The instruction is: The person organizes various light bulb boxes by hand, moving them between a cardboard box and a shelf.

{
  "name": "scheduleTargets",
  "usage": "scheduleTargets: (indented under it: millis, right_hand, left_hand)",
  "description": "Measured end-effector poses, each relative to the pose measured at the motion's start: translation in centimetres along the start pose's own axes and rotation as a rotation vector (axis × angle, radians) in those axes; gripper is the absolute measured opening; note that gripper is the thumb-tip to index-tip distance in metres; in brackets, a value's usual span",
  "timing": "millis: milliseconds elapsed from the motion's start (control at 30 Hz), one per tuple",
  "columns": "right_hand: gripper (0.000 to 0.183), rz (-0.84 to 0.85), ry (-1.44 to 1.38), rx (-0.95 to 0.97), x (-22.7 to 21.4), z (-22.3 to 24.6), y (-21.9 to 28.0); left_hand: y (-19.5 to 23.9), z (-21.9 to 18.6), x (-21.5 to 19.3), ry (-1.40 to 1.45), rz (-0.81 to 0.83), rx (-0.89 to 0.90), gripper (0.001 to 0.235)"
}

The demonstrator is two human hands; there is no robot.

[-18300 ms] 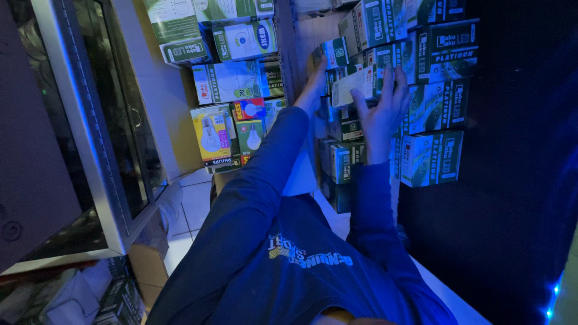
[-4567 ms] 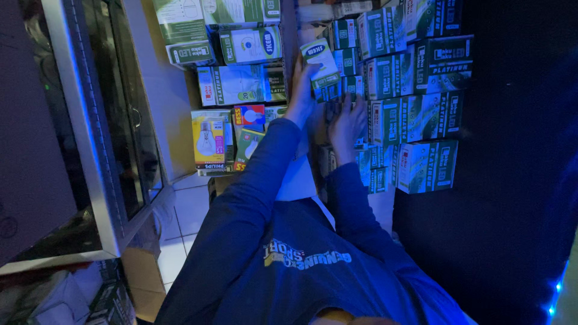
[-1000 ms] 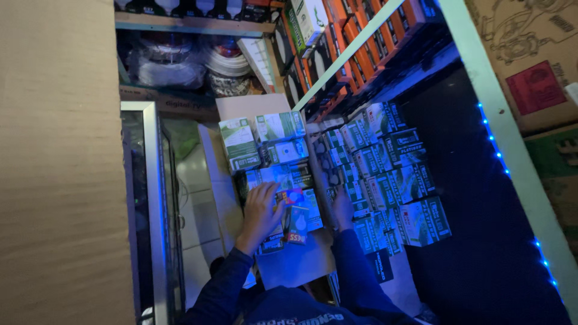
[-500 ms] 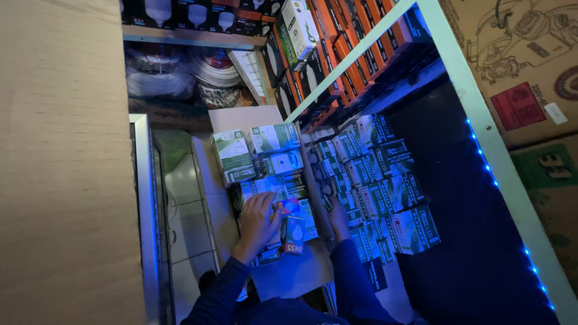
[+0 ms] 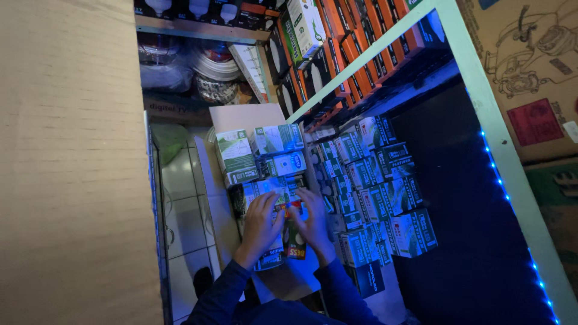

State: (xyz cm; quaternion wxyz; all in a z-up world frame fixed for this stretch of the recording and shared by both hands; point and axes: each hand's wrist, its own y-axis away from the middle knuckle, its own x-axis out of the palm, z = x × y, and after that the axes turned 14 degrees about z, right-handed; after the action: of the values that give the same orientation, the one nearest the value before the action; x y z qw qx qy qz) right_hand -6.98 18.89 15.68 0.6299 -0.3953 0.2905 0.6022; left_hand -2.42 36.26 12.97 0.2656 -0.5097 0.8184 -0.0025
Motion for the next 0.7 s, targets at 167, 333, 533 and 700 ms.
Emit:
scheduleTargets:
  millis: [167,333,533,700]
  right_hand:
    - [0.056,0.226,0.029,-0.018,1.3,2.1,-0.7]
    - [0.058,0.288,0.081,-0.015,1.5,1.7,-1.2]
    - [0.057,0.281,0.068,-0.049,1.9,1.4,-1.6]
    - [0.059,0.302,0.040,-0.025,1.4,2.2,-2.2]
  left_hand:
    - [-0.2,0.7,-0.2,0.014,-0.024,-0.027,0.045]
    - [-0.5,1.4,-0.5,0.023,-0.041,-0.031,0.043]
    - [-1.0,2.2,0.1,0.047,-0.021,-0.056,0.043]
    - [-1.2,2.3,0.2,0.074,-0.023,-0.076,0.041]
